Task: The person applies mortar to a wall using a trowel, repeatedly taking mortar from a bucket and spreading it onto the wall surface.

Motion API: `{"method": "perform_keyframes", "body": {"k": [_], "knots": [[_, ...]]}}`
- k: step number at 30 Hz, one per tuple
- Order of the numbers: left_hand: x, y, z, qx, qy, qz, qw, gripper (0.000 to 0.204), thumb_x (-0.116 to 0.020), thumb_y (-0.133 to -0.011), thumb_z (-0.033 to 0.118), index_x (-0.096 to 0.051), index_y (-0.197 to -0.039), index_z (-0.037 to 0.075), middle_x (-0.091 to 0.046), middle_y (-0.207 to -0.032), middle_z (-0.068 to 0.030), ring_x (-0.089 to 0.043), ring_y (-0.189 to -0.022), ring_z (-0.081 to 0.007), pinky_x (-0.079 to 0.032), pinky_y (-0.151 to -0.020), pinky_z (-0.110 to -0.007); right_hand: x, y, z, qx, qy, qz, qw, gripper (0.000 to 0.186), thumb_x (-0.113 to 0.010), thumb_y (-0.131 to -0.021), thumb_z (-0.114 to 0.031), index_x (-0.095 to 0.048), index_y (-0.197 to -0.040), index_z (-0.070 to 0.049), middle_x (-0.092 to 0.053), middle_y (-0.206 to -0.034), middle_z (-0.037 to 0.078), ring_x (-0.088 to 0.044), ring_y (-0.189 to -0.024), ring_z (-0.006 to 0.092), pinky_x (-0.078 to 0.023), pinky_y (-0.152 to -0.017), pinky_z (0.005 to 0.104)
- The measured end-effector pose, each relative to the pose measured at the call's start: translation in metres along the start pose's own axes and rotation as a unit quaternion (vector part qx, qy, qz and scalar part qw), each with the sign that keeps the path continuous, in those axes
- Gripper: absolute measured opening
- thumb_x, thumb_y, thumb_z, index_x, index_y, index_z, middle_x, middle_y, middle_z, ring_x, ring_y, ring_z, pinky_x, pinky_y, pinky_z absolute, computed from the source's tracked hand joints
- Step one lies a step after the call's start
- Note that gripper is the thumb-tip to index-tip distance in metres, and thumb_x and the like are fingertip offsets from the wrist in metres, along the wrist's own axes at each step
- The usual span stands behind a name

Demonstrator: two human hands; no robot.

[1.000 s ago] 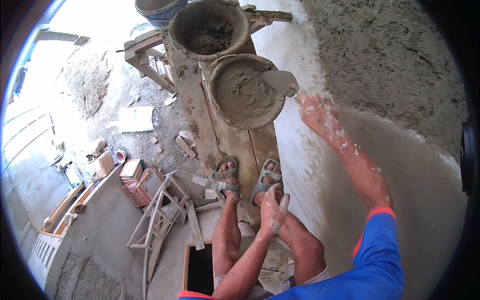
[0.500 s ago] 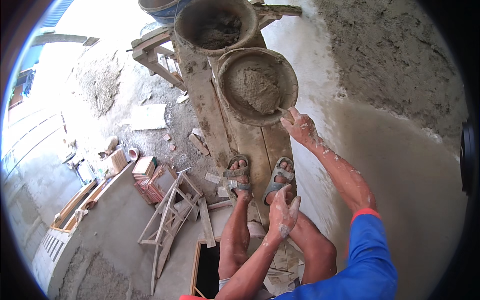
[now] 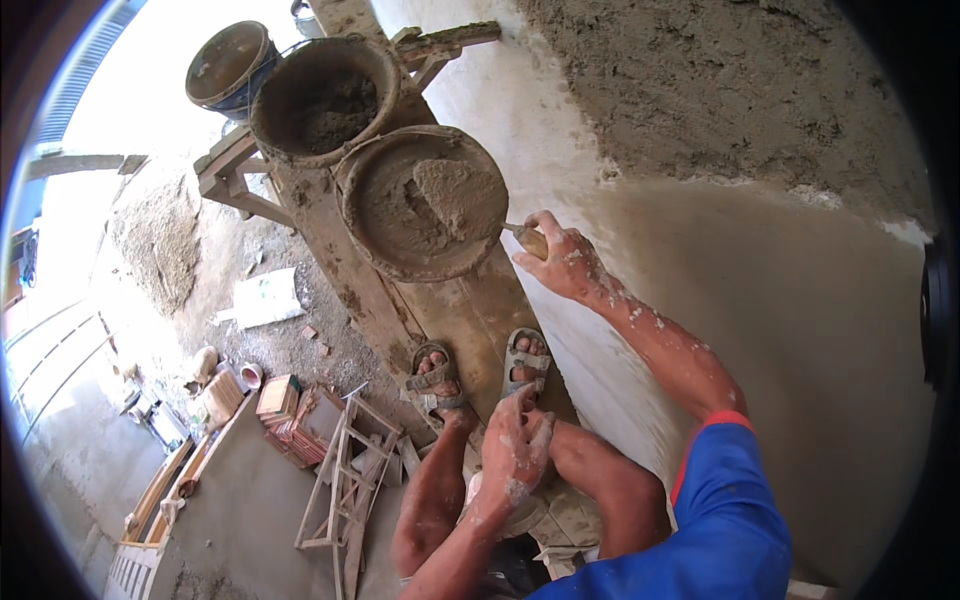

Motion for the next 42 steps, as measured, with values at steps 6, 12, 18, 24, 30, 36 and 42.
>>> {"method": "perform_keyframes", "body": {"k": [6, 12, 18, 24, 30, 36, 42], "knots": [[0.015, -0.004, 0.042, -0.11, -0.144, -0.049, 0.982, 0.049, -0.07, -0.084, 0.011, -0.053, -0.128, -0.001, -0.062, -0.108, -0.0198, -0.061, -0.098, -0.0356, -0.049, -0.087, -0.042, 0.06, 0.052, -0.031, 0.041, -0.074, -0.111, 0.99, 0.044, -0.079, -0.075, -0.018, -0.055, -0.109, -0.004, -0.065, -0.088, 0.013, -0.063, -0.08, 0.0232, -0.049, -0.074, 0.0362], [0.043, -0.012, 0.055, -0.14, -0.262, -0.071, 0.952, 0.058, -0.07, -0.082, 0.015, -0.049, -0.133, -0.001, -0.056, -0.109, -0.02, -0.054, -0.098, -0.038, -0.044, -0.089, -0.045, 0.061, 0.059, 0.05, -0.021, -0.298, -0.174, 0.938, 0.047, -0.071, -0.085, -0.022, -0.058, -0.126, -0.001, -0.07, -0.093, 0.013, -0.066, -0.087, 0.0256, -0.052, -0.08, 0.0393], [0.031, -0.014, 0.047, -0.113, -0.315, -0.093, 0.938, 0.059, -0.07, -0.083, 0.019, -0.048, -0.135, 0.002, -0.055, -0.111, -0.017, -0.055, -0.099, -0.0359, -0.045, -0.086, -0.045, 0.242, 0.108, 0.133, -0.217, 0.028, 0.269, 0.938, 0.044, -0.061, -0.094, -0.017, -0.053, -0.134, 0.001, -0.069, -0.108, 0.018, -0.068, -0.094, 0.0284, -0.055, -0.078, 0.0389], [-0.023, 0.007, 0.043, -0.135, -0.283, -0.107, 0.944, 0.056, -0.068, -0.086, 0.02, -0.048, -0.134, 0.001, -0.056, -0.112, -0.0181, -0.055, -0.102, -0.0355, -0.044, -0.088, -0.044, 0.173, 0.131, 0.056, -0.055, 0.065, 0.152, 0.985, 0.045, -0.066, -0.089, -0.017, -0.056, -0.131, -0.006, -0.065, -0.112, 0.019, -0.067, -0.097, 0.0305, -0.055, -0.079, 0.0401], [-0.071, 0.027, -0.016, -0.03, -0.299, -0.181, 0.936, 0.055, -0.064, -0.09, 0.029, -0.046, -0.137, 0.006, -0.056, -0.112, -0.0167, -0.055, -0.103, -0.0359, -0.045, -0.086, -0.046, 0.053, 0.031, -0.018, 0.051, 0.258, 0.083, 0.961, 0.028, -0.063, -0.088, -0.013, -0.06, -0.116, -0.013, -0.059, -0.094, 0.018, -0.064, -0.086, 0.0371, -0.055, -0.073, 0.0472], [-0.078, 0.024, -0.015, -0.022, -0.273, -0.161, 0.948, 0.056, -0.063, -0.09, 0.029, -0.045, -0.138, 0.005, -0.056, -0.112, -0.0182, -0.056, -0.101, -0.0363, -0.046, -0.084, -0.046, -0.051, -0.047, -0.015, 0.14, 0.292, 0.078, 0.943, 0.035, -0.063, -0.087, -0.018, -0.059, -0.122, -0.014, -0.064, -0.093, 0.019, -0.066, -0.085, 0.0372, -0.056, -0.07, 0.0485], [-0.062, 0.017, -0.021, -0.009, -0.24, -0.114, 0.964, 0.055, -0.063, -0.089, 0.026, -0.046, -0.138, 0.005, -0.056, -0.113, -0.0199, -0.056, -0.1, -0.0374, -0.046, -0.085, -0.047, -0.08, -0.046, -0.023, 0.084, 0.062, -0.053, 0.993, 0.025, -0.061, -0.087, -0.023, -0.058, -0.108, -0.011, -0.068, -0.082, 0.022, -0.067, -0.077, 0.0434, -0.055, -0.069, 0.0522]]}}
Point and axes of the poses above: each hand's wrist, its own y-axis away from the middle knuckle, its own x-axis out of the back of the hand, z = x × y, the point moved 10 cm from there along -y, towards the middle knuckle
